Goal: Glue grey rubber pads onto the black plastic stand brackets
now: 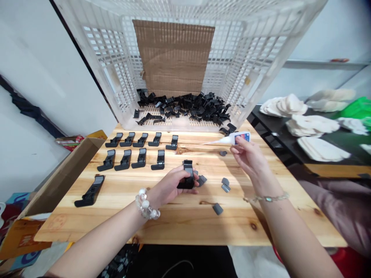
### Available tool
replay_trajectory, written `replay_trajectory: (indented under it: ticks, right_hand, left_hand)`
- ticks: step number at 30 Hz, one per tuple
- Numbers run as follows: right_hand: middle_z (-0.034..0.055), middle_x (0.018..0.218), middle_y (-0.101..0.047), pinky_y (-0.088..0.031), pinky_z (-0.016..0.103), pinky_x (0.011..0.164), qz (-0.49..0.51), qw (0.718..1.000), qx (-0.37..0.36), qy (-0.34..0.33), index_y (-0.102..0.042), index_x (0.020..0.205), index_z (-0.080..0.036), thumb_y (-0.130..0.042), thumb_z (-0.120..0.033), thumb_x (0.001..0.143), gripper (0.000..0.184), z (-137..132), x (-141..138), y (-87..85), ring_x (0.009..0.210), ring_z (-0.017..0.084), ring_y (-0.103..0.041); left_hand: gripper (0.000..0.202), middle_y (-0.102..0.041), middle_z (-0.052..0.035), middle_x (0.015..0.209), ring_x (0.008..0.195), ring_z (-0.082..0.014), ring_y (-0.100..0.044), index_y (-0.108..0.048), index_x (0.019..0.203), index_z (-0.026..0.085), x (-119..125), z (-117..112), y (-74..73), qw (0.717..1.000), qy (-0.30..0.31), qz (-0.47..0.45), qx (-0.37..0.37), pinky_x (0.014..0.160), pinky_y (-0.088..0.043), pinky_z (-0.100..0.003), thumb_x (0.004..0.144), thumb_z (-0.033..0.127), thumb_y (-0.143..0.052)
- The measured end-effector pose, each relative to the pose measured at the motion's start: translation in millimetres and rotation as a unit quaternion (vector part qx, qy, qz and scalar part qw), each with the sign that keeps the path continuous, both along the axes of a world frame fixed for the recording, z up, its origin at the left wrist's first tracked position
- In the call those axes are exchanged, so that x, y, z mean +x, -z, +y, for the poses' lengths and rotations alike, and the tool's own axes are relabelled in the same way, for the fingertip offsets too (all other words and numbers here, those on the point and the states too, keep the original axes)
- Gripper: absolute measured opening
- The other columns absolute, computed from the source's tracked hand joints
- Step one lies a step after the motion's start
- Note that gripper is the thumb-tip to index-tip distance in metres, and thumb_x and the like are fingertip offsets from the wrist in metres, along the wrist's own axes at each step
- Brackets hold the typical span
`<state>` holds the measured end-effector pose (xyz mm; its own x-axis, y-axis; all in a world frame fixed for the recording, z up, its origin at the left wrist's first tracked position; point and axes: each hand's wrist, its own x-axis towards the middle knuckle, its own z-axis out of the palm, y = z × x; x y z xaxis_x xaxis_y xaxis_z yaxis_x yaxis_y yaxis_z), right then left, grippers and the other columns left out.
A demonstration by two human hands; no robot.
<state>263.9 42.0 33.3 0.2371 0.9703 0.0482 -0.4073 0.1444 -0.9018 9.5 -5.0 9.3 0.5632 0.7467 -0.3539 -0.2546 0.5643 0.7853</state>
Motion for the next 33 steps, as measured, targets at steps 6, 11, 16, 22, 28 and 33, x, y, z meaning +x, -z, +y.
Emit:
replay_trajectory:
  ticks: [6,11,16,22,28,33]
  right_hand:
    - [-0.0100,0.041,-0.025,-0.013,0.018,0.033,-0.015,1.000,0.008,-0.009,-0.037,0.055,-0.020,-0.072,-0.032,0.072,0.041,-5.6,-13.7,0.3,0.035,0.002,-0.017]
    - [-0.0108,0.042,-0.030,-0.014,0.018,0.034,-0.031,0.999,0.032,0.031,-0.044,0.061,-0.019,-0.071,-0.022,0.069,0.028,-9.4,-23.6,1.7,0.033,0.002,-0.020]
    - [-0.0100,0.042,-0.037,-0.016,0.018,0.033,-0.041,0.998,0.035,0.045,-0.046,0.064,-0.019,-0.068,-0.017,0.063,0.022,-10.7,-29.0,0.3,0.032,0.002,-0.023]
    - [-0.0098,0.041,-0.038,-0.015,0.018,0.033,-0.053,0.997,0.033,0.035,-0.048,0.066,-0.020,-0.068,-0.018,0.063,0.020,-12.4,-31.4,-0.2,0.031,0.003,-0.022]
    - [-0.0095,0.042,-0.037,-0.014,0.019,0.033,-0.057,0.997,0.037,0.025,-0.048,0.066,-0.020,-0.067,-0.018,0.064,0.020,-13.3,-30.3,1.0,0.032,0.003,-0.022]
    - [-0.0095,0.042,-0.037,-0.015,0.019,0.034,-0.062,0.997,0.038,0.020,-0.046,0.067,-0.020,-0.068,-0.019,0.065,0.022,-14.2,-30.4,0.5,0.032,0.003,-0.023]
  left_hand:
    - [0.015,-0.066,-0.0101,0.099,0.085,-0.0175,-0.061,-0.069,0.088,0.012,0.4,-2.1,-1.6,1.000,0.027,-0.001,0.006,0.073,-0.057,-0.034,0.082,0.024,-0.063]
    - [0.015,-0.064,-0.0076,0.093,0.082,-0.0173,-0.061,-0.066,0.094,0.013,1.6,-6.4,-2.4,0.998,0.070,0.010,0.004,0.076,-0.058,-0.039,0.085,0.022,-0.058]
    - [0.019,-0.064,-0.0088,0.094,0.080,-0.0176,-0.062,-0.059,0.101,0.013,4.3,-8.0,-1.6,0.996,0.082,0.012,-0.014,0.069,-0.058,-0.036,0.083,0.016,-0.056]
    - [0.023,-0.063,-0.0077,0.091,0.078,-0.0167,-0.062,-0.056,0.104,0.013,5.9,-9.1,-2.5,0.994,0.098,0.028,-0.031,0.069,-0.057,-0.035,0.081,0.017,-0.057]
    - [0.025,-0.063,-0.0069,0.088,0.077,-0.0170,-0.063,-0.056,0.103,0.014,6.0,-11.5,-6.0,0.994,0.098,0.038,-0.033,0.069,-0.057,-0.035,0.079,0.018,-0.058]
    - [0.024,-0.063,-0.0071,0.090,0.078,-0.0172,-0.063,-0.056,0.103,0.014,7.2,-10.8,-6.5,0.994,0.100,0.043,-0.029,0.070,-0.057,-0.036,0.079,0.018,-0.057]
